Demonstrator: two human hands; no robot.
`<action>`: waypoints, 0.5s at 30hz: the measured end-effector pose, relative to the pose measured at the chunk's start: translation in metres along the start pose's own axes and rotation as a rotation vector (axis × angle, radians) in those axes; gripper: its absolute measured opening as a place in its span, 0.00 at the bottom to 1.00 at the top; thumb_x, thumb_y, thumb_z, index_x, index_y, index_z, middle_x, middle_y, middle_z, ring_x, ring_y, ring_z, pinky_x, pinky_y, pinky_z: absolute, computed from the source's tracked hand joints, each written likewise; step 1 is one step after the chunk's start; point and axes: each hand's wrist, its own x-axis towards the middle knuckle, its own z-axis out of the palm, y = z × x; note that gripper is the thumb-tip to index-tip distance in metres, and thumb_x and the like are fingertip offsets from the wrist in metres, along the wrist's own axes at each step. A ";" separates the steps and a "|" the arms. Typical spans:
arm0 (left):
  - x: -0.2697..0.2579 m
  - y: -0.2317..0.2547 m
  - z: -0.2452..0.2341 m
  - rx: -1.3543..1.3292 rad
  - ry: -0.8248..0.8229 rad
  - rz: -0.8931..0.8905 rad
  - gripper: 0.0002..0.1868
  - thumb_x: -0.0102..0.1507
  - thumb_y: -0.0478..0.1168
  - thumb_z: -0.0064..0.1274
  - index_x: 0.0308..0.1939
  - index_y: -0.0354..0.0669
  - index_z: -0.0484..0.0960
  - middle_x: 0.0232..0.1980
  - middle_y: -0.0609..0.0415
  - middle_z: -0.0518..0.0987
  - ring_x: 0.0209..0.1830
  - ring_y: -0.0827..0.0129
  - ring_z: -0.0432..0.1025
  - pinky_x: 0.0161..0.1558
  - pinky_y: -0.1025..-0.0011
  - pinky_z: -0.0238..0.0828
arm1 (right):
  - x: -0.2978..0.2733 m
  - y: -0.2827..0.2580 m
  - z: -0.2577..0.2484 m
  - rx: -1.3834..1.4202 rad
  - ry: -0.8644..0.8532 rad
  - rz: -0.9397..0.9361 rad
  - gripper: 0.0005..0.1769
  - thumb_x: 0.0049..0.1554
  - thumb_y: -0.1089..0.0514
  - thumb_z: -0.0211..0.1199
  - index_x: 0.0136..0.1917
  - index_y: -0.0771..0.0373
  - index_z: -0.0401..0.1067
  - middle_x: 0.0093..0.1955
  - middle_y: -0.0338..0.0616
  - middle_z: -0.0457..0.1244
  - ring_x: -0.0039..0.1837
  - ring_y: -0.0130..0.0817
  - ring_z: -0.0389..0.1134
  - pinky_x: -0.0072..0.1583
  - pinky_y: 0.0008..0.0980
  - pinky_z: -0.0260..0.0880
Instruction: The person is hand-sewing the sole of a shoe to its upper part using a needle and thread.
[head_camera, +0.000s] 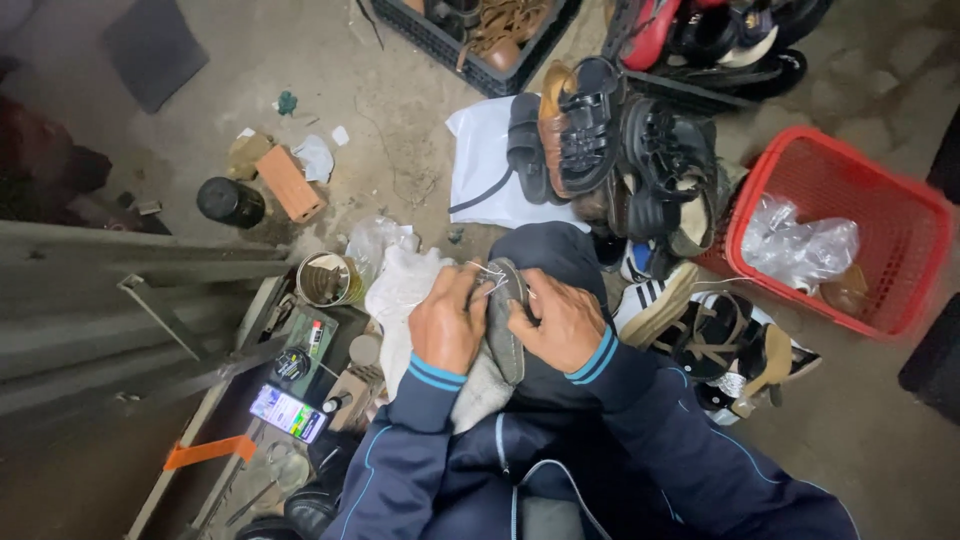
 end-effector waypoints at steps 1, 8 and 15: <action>0.003 0.004 0.003 -0.025 -0.002 0.010 0.08 0.65 0.47 0.58 0.44 0.52 0.87 0.37 0.55 0.80 0.37 0.48 0.79 0.38 0.53 0.78 | 0.001 -0.003 -0.003 0.021 -0.018 0.005 0.19 0.57 0.52 0.60 0.55 0.68 0.74 0.28 0.45 0.62 0.32 0.51 0.70 0.34 0.49 0.70; -0.007 -0.016 -0.001 -0.237 0.079 0.001 0.04 0.57 0.43 0.64 0.35 0.54 0.85 0.34 0.58 0.76 0.36 0.54 0.79 0.39 0.63 0.77 | 0.003 0.001 -0.005 0.097 -0.076 0.069 0.26 0.60 0.45 0.58 0.62 0.67 0.73 0.27 0.39 0.59 0.32 0.48 0.69 0.34 0.50 0.68; -0.099 -0.107 -0.150 -0.932 0.282 -0.041 0.07 0.71 0.34 0.46 0.45 0.34 0.78 0.39 0.46 0.74 0.24 0.72 0.66 0.30 0.77 0.66 | 0.005 0.002 -0.007 0.063 -0.194 0.113 0.18 0.59 0.43 0.64 0.55 0.54 0.71 0.31 0.34 0.58 0.32 0.40 0.62 0.39 0.47 0.65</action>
